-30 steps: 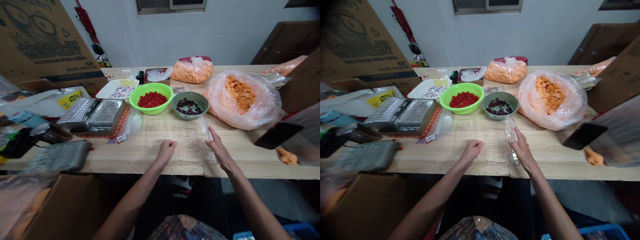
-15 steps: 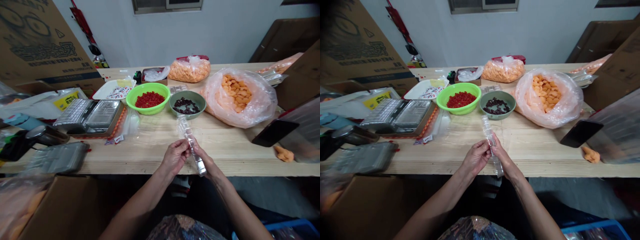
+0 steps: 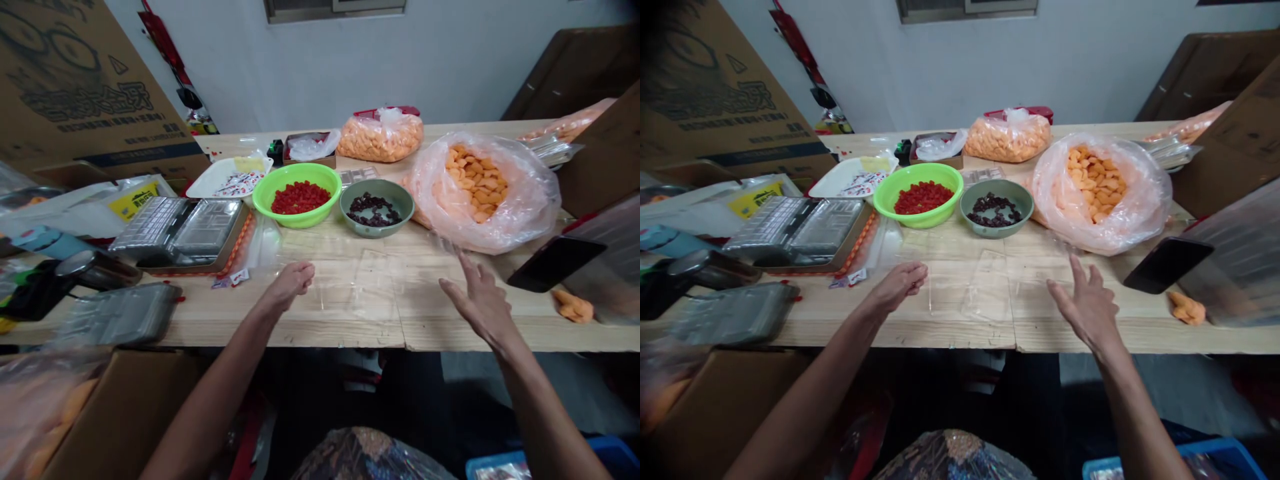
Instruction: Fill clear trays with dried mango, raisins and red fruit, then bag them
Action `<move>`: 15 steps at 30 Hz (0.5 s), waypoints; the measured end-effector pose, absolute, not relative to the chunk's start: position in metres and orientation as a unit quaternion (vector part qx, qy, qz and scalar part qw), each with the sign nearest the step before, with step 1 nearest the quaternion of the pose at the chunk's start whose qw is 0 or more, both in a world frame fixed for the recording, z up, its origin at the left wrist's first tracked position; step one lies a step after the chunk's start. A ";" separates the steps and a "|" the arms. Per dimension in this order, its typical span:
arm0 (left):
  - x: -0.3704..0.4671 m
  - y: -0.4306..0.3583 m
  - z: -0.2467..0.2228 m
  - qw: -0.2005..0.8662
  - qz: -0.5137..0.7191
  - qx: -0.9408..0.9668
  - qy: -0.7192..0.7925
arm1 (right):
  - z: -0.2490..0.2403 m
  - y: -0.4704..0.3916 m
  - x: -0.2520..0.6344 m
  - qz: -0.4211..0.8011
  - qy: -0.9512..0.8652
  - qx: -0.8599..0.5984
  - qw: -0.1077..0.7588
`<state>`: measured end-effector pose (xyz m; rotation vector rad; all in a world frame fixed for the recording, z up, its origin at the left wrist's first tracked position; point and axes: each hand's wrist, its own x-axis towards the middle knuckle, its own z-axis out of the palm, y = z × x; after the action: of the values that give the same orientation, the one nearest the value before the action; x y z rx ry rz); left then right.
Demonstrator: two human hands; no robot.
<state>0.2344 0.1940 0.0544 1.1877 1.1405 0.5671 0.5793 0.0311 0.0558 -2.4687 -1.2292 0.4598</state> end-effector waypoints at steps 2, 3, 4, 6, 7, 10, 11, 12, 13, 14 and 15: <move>0.216 0.210 0.046 0.558 0.201 0.580 0.558 | 0.044 0.023 0.597 0.154 -0.398 -0.902 0.069; 0.210 0.214 0.043 0.487 0.191 0.618 0.587 | 0.038 0.021 0.599 0.155 -0.395 -0.905 0.036; 0.207 0.216 0.042 0.399 0.191 0.657 0.610 | 0.032 0.021 0.596 0.146 -0.400 -0.905 0.016; 0.204 0.213 0.041 0.228 0.185 0.738 0.607 | 0.024 0.024 0.572 0.105 -0.427 -0.898 0.009; 0.204 0.209 0.042 0.171 0.169 0.780 0.578 | 0.022 0.027 0.553 0.084 -0.453 -0.888 0.021; 0.207 0.195 0.039 0.139 0.051 0.884 0.444 | 0.024 0.040 0.487 0.120 -0.583 -0.801 0.060; 0.208 0.190 0.036 0.149 0.011 0.898 0.414 | 0.025 0.045 0.469 0.152 -0.619 -0.769 0.055; 0.208 0.186 0.032 0.156 -0.017 0.902 0.403 | 0.025 0.050 0.457 0.175 -0.637 -0.749 0.046; 0.207 0.182 0.028 0.161 -0.031 0.899 0.406 | 0.025 0.053 0.451 0.195 -0.646 -0.738 0.031; 0.206 0.179 0.024 0.162 -0.035 0.894 0.416 | 0.024 0.057 0.452 0.207 -0.646 -0.735 0.016; 0.203 0.175 0.021 0.162 -0.032 0.889 0.426 | 0.022 0.060 0.460 0.214 -0.644 -0.735 0.002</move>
<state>0.2030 0.1750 0.0209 2.5383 1.2159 -0.0903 0.4600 0.0598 0.0222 -2.3051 -2.0205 0.6721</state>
